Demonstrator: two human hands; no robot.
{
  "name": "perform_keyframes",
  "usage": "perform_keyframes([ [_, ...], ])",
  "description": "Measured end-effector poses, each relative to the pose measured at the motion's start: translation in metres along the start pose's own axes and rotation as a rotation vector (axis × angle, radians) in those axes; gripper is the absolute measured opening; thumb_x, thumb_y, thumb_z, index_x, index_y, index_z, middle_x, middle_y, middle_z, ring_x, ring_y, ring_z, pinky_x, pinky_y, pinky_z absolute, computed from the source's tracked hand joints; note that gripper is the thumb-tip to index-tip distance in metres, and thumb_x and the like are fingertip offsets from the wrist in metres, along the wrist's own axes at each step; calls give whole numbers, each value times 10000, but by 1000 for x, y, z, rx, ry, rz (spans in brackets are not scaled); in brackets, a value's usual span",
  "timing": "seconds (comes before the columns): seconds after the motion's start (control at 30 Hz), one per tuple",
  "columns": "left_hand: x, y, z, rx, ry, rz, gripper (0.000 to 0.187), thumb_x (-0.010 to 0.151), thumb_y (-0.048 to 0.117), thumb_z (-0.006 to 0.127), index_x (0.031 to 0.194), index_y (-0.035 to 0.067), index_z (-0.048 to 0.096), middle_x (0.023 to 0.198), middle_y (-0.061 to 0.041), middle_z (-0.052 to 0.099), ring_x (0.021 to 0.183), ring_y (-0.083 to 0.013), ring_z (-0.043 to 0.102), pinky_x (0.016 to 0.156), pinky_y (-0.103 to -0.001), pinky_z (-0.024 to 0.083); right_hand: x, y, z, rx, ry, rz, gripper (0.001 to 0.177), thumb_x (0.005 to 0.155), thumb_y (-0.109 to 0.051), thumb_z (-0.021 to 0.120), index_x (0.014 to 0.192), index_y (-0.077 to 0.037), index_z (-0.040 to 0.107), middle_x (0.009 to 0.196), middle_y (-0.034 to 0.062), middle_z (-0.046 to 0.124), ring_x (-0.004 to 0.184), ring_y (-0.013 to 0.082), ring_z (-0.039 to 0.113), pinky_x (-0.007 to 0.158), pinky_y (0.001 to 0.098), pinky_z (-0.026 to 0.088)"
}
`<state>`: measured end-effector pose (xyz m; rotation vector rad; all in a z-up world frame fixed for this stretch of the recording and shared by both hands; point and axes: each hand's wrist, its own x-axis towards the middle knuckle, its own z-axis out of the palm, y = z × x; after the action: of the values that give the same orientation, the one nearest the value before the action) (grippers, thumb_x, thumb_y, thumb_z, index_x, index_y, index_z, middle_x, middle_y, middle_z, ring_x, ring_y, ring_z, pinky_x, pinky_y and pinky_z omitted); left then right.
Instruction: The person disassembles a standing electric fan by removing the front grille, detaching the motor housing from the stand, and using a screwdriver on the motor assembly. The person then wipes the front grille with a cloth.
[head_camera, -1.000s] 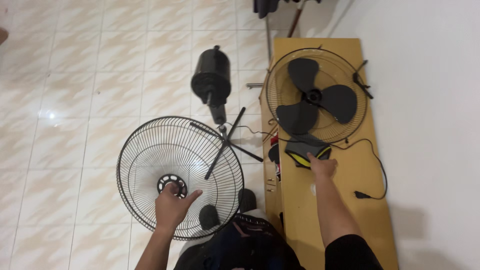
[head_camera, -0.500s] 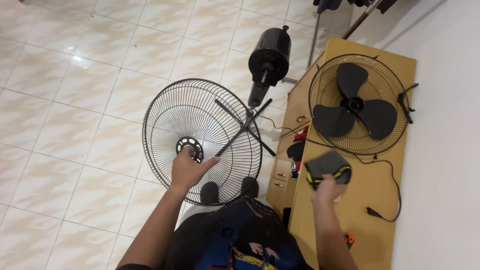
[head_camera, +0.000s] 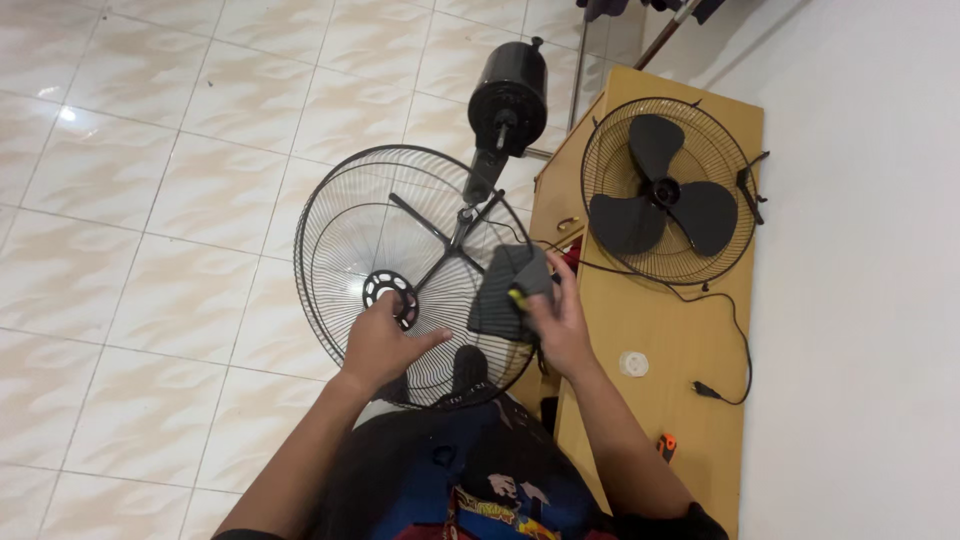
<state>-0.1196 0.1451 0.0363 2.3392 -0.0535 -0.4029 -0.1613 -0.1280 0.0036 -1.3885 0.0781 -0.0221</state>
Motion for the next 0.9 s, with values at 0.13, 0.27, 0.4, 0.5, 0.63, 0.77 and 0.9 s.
perform_keyframes([
  [0.13, -7, -1, -3, 72, -18, 28, 715, 615, 588, 920, 887, 8, 602, 766, -120, 680, 682, -272, 675, 659, -396, 550, -5, 19, 5, -132, 83, 50, 480, 1033, -238, 594, 1409, 34, 475, 1290, 118, 608, 1164, 186, 582, 1005, 320, 473],
  [0.27, -11, -4, -5, 53, -51, 19, 713, 603, 604, 899, 878, 20, 596, 760, -114, 689, 678, -264, 693, 669, -384, 564, -5, 36, 5, 21, 270, 142, 345, 1130, -225, 480, 1263, 60, 623, 1096, 108, 692, 955, 170, 631, 857, 321, 526],
  [0.4, -7, -6, -10, 81, -30, 54, 731, 604, 621, 898, 891, 24, 589, 765, -126, 690, 689, -279, 693, 670, -396, 559, -3, 31, 12, 345, 410, 271, 352, 1095, -266, 457, 1225, 20, 617, 1110, 86, 708, 974, 168, 678, 877, 304, 561],
  [0.5, -2, -5, -15, 95, -99, -14, 737, 615, 629, 883, 913, 17, 600, 788, -128, 708, 715, -283, 712, 694, -396, 570, 2, 21, 15, 388, 475, 252, 385, 1079, -298, 438, 1221, 6, 626, 1105, 73, 714, 973, 162, 691, 870, 296, 571],
  [0.63, 0, -4, -15, 81, -125, 18, 765, 608, 618, 892, 986, 8, 624, 854, -138, 727, 780, -293, 728, 733, -399, 579, 15, 18, 8, 60, 307, 178, 339, 1087, -254, 507, 1241, 21, 631, 1110, 63, 691, 978, 145, 648, 863, 292, 539],
  [0.77, -1, -6, -12, 66, -84, 50, 787, 590, 602, 908, 996, -10, 626, 875, -156, 727, 801, -303, 728, 746, -402, 580, 15, 26, 0, 45, 300, 249, 373, 1109, -276, 488, 1215, 41, 654, 1067, 82, 698, 926, 157, 635, 831, 302, 533],
  [0.9, 2, -6, -18, 75, -89, 52, 774, 593, 609, 905, 973, -6, 629, 874, -146, 731, 804, -304, 729, 756, -404, 579, 20, 23, 6, 346, 429, 346, 374, 1086, -262, 449, 1144, 61, 629, 1042, 116, 721, 903, 219, 697, 824, 353, 567],
])
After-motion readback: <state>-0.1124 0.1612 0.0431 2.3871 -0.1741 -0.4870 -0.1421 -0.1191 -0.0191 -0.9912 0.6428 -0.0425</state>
